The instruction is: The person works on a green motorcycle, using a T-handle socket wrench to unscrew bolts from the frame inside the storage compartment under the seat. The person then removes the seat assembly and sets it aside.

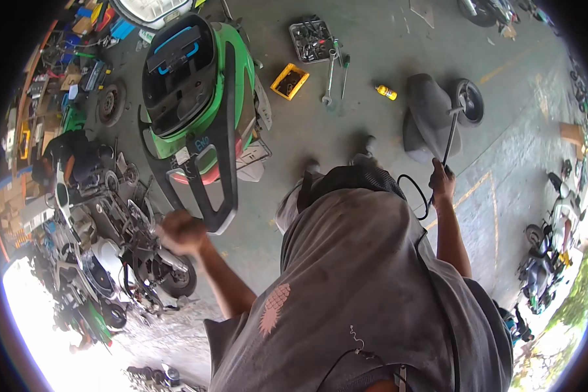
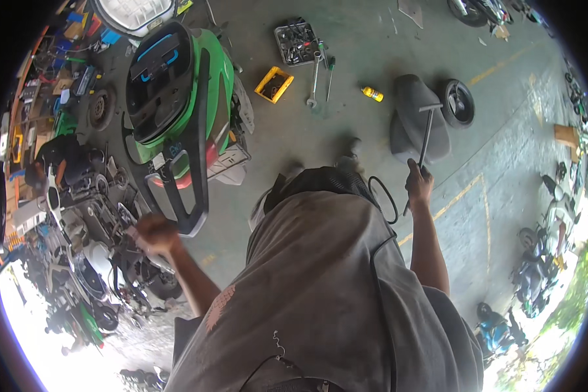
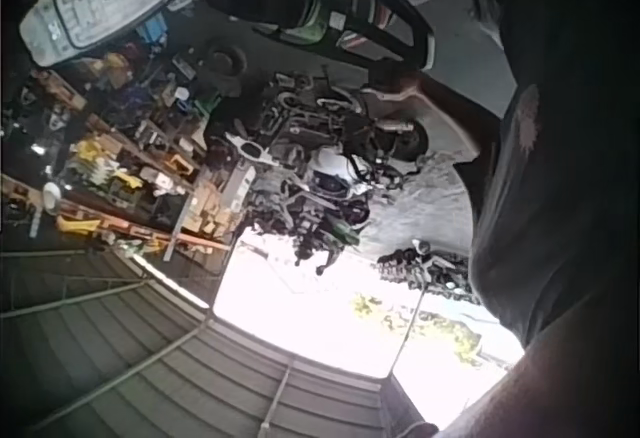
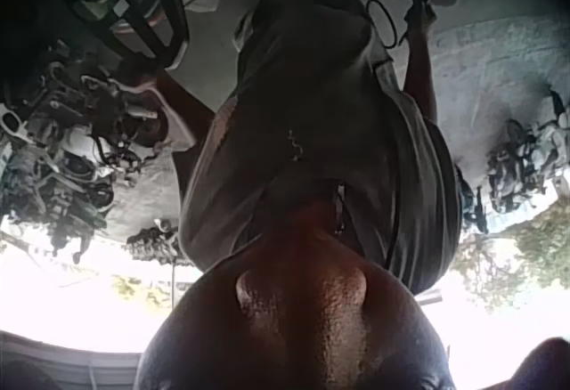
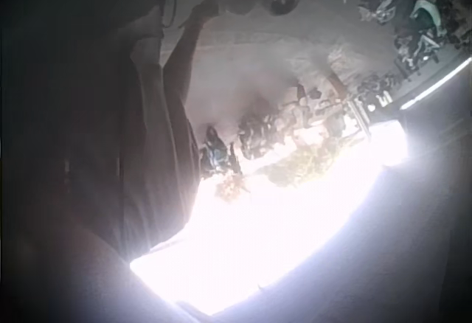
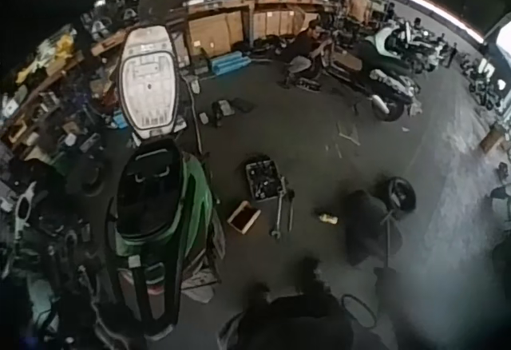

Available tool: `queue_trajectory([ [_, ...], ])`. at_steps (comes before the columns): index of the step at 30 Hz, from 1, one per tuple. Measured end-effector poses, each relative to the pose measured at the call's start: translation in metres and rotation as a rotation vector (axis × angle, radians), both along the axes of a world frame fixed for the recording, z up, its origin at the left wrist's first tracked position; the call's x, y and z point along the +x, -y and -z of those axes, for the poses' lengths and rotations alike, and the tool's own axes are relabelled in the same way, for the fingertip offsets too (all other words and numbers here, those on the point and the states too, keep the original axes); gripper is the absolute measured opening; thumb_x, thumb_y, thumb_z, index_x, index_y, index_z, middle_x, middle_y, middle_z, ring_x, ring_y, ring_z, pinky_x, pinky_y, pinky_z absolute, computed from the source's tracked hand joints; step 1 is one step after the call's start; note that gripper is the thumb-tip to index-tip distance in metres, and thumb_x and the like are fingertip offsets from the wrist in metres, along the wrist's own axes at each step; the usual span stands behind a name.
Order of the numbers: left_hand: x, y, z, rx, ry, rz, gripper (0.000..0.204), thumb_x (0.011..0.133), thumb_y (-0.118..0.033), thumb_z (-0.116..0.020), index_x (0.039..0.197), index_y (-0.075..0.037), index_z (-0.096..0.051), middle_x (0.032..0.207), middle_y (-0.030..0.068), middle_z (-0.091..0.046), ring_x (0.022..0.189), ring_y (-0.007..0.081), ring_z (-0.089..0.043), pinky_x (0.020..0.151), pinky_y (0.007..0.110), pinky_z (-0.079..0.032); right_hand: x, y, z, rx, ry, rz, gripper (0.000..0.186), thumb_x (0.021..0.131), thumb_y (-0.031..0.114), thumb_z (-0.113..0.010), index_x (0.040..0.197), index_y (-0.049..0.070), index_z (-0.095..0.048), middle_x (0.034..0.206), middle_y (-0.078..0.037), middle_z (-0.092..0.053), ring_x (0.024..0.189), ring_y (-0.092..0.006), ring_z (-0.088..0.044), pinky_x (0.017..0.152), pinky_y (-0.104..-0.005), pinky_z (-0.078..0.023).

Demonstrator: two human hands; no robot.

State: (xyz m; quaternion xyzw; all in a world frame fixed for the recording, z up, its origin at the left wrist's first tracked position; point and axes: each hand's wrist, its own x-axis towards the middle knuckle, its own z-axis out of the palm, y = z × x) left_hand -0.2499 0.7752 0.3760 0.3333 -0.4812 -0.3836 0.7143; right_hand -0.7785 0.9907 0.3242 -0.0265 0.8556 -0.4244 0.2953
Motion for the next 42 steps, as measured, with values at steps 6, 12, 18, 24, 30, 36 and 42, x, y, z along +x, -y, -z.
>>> queue_trajectory([
  [6,-0.038,0.004,-0.101,-0.113,-0.072,-0.244,0.054,0.096,-0.038,-0.036,0.046,-0.017,-0.037,0.045,-0.0014,-0.035,0.04,0.0111,-0.032,0.042,0.026,-0.024,-0.113,0.037,0.008,0.069,-0.197,-0.252,0.039,0.085,0.038,-0.063,0.061,0.012,-0.046,0.048,0.005,-0.034,0.042,-0.0066,-0.032,0.042,-0.0271,-0.026],
  [12,0.012,0.026,0.041,0.194,1.125,-1.138,0.028,0.089,-0.023,-0.043,0.069,-0.008,-0.054,0.064,0.0041,-0.059,0.055,0.017,-0.056,0.053,0.029,-0.047,-0.189,0.083,0.029,0.224,-0.214,-0.574,0.046,0.082,0.042,-0.062,0.078,-0.004,-0.061,0.061,-0.015,-0.053,0.061,-0.0187,-0.049,0.061,-0.0361,-0.04],
  [18,-0.14,0.089,-0.028,0.404,0.915,-0.831,0.058,0.098,-0.043,-0.027,0.054,-0.01,-0.047,0.051,0.0032,-0.049,0.044,0.0158,-0.044,0.051,0.032,-0.039,-0.214,0.143,0.037,0.267,-0.219,-0.799,0.041,0.081,0.039,-0.064,0.079,-0.002,-0.063,0.062,-0.015,-0.059,0.057,-0.0211,-0.052,0.057,-0.0373,-0.041],
  [24,-0.352,0.104,0.128,1.266,0.736,0.467,0.028,0.09,-0.027,-0.059,0.104,-0.003,-0.06,0.083,0.0051,-0.062,0.069,0.0125,-0.057,0.063,0.027,-0.046,-0.201,0.251,0.066,0.188,-0.228,-1.371,0.031,0.082,0.031,-0.065,0.088,0.0,-0.064,0.076,-0.02,-0.064,0.067,-0.0338,-0.062,0.063,-0.0403,-0.047],
  [30,-0.506,0.162,0.203,1.267,0.181,0.67,0.049,0.089,-0.034,-0.061,0.123,-0.002,-0.049,0.114,0.0136,-0.06,0.104,0.0206,-0.058,0.09,0.037,-0.046,-0.157,0.355,0.122,0.083,0.064,-1.347,0.046,0.08,0.028,-0.066,0.117,0.002,-0.053,0.096,-0.021,-0.063,0.087,-0.0375,-0.062,0.076,-0.0407,-0.047],
  [36,-0.529,0.193,0.362,1.714,-0.52,-0.03,0.034,0.098,-0.037,-0.039,0.095,-0.006,-0.053,0.079,0.0061,-0.057,0.071,0.0184,-0.058,0.071,0.033,-0.05,-0.145,0.411,0.251,0.28,0.63,-1.422,0.049,0.08,0.013,-0.066,0.127,0.005,-0.051,0.087,-0.013,-0.062,0.075,-0.0196,-0.058,0.073,-0.0343,-0.047],
  [42,-0.534,0.175,0.484,1.88,-0.66,-0.338,0.029,0.099,-0.038,-0.04,0.076,-0.019,-0.041,0.06,-0.0047,-0.035,0.045,0.006,-0.032,0.042,0.023,-0.028,-0.209,0.474,0.513,0.415,0.345,-1.472,0.024,0.082,0.014,-0.056,0.103,0.011,-0.067,0.096,-0.014,-0.066,0.088,-0.0253,-0.064,0.077,-0.0364,-0.051],
])
